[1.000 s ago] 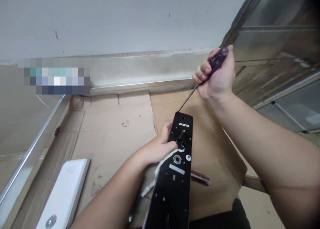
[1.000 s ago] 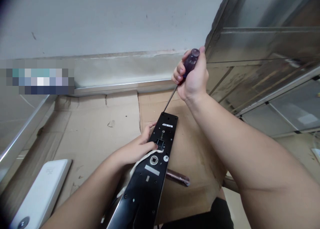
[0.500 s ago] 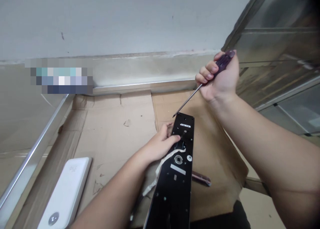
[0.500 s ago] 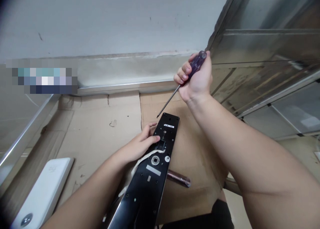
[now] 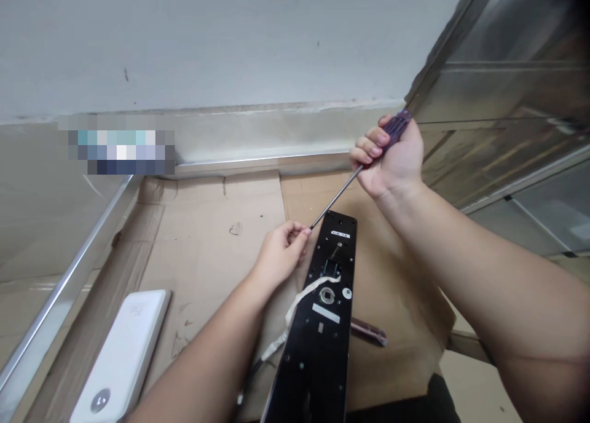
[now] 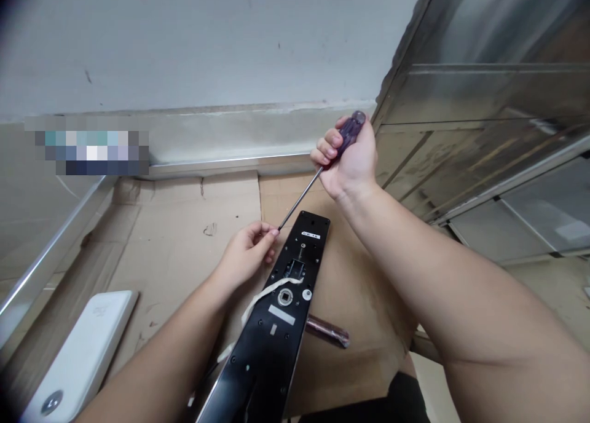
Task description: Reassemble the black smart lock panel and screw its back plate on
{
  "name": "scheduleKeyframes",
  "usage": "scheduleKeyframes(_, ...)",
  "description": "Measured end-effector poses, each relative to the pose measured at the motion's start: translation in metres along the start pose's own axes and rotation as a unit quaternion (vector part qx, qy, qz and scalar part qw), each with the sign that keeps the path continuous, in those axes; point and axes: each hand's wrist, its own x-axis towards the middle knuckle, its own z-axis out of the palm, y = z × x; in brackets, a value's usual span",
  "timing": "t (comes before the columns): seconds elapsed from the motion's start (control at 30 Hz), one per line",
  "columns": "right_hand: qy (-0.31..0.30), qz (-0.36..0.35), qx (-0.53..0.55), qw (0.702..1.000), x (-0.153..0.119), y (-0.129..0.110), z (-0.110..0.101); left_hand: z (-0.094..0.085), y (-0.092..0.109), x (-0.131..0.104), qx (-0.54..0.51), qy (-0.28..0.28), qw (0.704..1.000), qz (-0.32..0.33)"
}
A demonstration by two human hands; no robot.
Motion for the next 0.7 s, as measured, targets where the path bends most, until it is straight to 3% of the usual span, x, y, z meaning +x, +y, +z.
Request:
scheduleKeyframes(0.1, 0.041, -0.002, -0.003, 0.999, 0.001, -0.003, -0.002, -0.02, -0.001, 0.007, 0.104, 0.055, 0.992, 0.035)
scheduleKeyframes(0.2, 0.065, 0.011, 0.011, 0.998, 0.004, -0.007, -0.009, -0.045, -0.003, 0.015, 0.231, 0.149, 0.96, 0.044)
scheduleKeyframes(0.37, 0.028, 0.053, 0.032, 0.998, 0.015, -0.009, -0.025, -0.077, -0.005, 0.024, 0.305, 0.248, 0.919, 0.018)
scheduleKeyframes(0.53, 0.012, 0.147, 0.013, 0.989, 0.02, -0.003, -0.028, -0.087, -0.012, 0.031, 0.333, 0.272, 0.903, 0.004)
scheduleKeyframes(0.7, -0.015, 0.268, -0.054, 0.962, 0.018, -0.001, -0.029, -0.087, -0.018, 0.035, 0.329, 0.244, 0.912, 0.004)
